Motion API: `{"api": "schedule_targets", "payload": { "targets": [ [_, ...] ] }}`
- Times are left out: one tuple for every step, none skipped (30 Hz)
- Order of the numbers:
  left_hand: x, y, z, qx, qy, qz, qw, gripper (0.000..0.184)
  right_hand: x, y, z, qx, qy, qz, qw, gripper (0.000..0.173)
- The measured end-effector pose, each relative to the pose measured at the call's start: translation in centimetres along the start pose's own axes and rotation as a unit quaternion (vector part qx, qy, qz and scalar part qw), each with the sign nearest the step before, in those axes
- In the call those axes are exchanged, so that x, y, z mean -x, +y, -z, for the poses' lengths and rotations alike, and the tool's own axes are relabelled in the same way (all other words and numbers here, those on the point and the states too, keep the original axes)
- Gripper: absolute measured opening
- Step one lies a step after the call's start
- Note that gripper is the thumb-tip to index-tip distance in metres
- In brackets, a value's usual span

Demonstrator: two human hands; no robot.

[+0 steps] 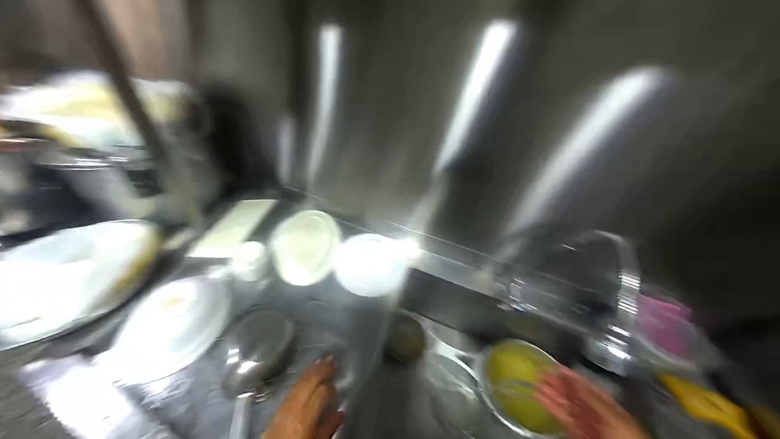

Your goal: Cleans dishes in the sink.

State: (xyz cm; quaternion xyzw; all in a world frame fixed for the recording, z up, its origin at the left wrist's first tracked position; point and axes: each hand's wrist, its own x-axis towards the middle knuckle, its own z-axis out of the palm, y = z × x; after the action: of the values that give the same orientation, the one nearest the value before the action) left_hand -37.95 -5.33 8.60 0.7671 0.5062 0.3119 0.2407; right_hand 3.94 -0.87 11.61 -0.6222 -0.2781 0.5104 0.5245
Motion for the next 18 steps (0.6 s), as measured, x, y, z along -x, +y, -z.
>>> {"api": "schedule_targets", "payload": {
  "targets": [
    [-1.1,1.5,-1.7,0.049,-0.038,0.017,0.998,0.026,-1.1,0.4,-0.7,0.056,0.064,0.011,0.996,0.033],
    [-2.3,2.7,-3.7,0.087,-0.081,0.028,0.992,0.026,-2.6,1.1,-1.1,0.132,0.121,0.033,0.983,0.034],
    [-3.4,3.7,-5.9,0.112,-0.128,0.039,0.985,0.029,-3.9,1.3,-1.5,0.22,0.156,0.039,0.962,0.039],
    [-4.5,4.6,-8.1,0.128,-0.175,0.054,0.975,0.034,-5.1,1.1,-2.1,0.3,0.178,0.033,0.937,0.049],
    [-5.8,5.5,-10.3,0.136,-0.229,0.077,0.961,0.04,-6.6,1.0,-3.0,0.341,0.193,0.035,0.919,0.061],
    [-7.2,6.2,-12.2,0.139,-0.292,0.114,0.939,0.047,-8.3,1.0,-3.8,0.36,0.199,0.058,0.91,0.072],
    [-8.5,6.7,-14.1,0.133,-0.35,0.149,0.915,0.051,-10.3,1.1,-4.5,0.368,0.205,0.108,0.901,0.081],
    [-9.5,7.1,-15.8,0.123,-0.396,0.178,0.892,0.055,-12.8,1.4,-5.0,0.376,0.217,0.144,0.889,0.085],
    [-10.3,7.3,-17.3,0.105,-0.432,0.201,0.873,0.057,-15.2,1.9,-5.6,0.388,0.232,0.151,0.879,0.085],
    [-11.2,7.4,-18.6,0.084,-0.452,0.214,0.862,0.059,-17.0,2.2,-6.4,0.398,0.245,0.134,0.874,0.078],
    [-12.1,7.4,-19.8,0.063,-0.457,0.228,0.857,0.062,-18.1,2.4,-7.2,0.401,0.256,0.101,0.874,0.066],
    [-12.9,6.9,-21.0,0.047,-0.446,0.247,0.859,0.065,-18.7,2.5,-7.8,0.388,0.275,0.076,0.876,0.053],
    [-13.9,6.0,-22.2,0.035,-0.423,0.275,0.863,0.067,-19.2,2.7,-8.1,0.344,0.299,0.067,0.888,0.046],
    [-15.0,4.8,-23.3,0.028,-0.39,0.312,0.866,0.068,-19.5,2.8,-8.3,0.27,0.316,0.065,0.907,0.045],
    [-15.9,3.3,-24.4,0.027,-0.346,0.357,0.867,0.068,-19.7,2.8,-8.4,0.178,0.319,0.058,0.929,0.049],
    [-16.7,1.9,-25.4,0.027,-0.297,0.411,0.862,0.065,-19.9,3.0,-8.2,0.089,0.303,0.054,0.948,0.053],
    [-17.5,0.6,-26.1,0.022,-0.251,0.471,0.845,0.065,-19.8,3.1,-7.9,0.03,0.275,0.05,0.96,0.061],
    [-18.0,-0.6,-26.6,0.015,-0.216,0.529,0.82,0.067,-19.0,3.3,-7.5,0.017,0.24,0.052,0.969,0.071]
  ]
}}
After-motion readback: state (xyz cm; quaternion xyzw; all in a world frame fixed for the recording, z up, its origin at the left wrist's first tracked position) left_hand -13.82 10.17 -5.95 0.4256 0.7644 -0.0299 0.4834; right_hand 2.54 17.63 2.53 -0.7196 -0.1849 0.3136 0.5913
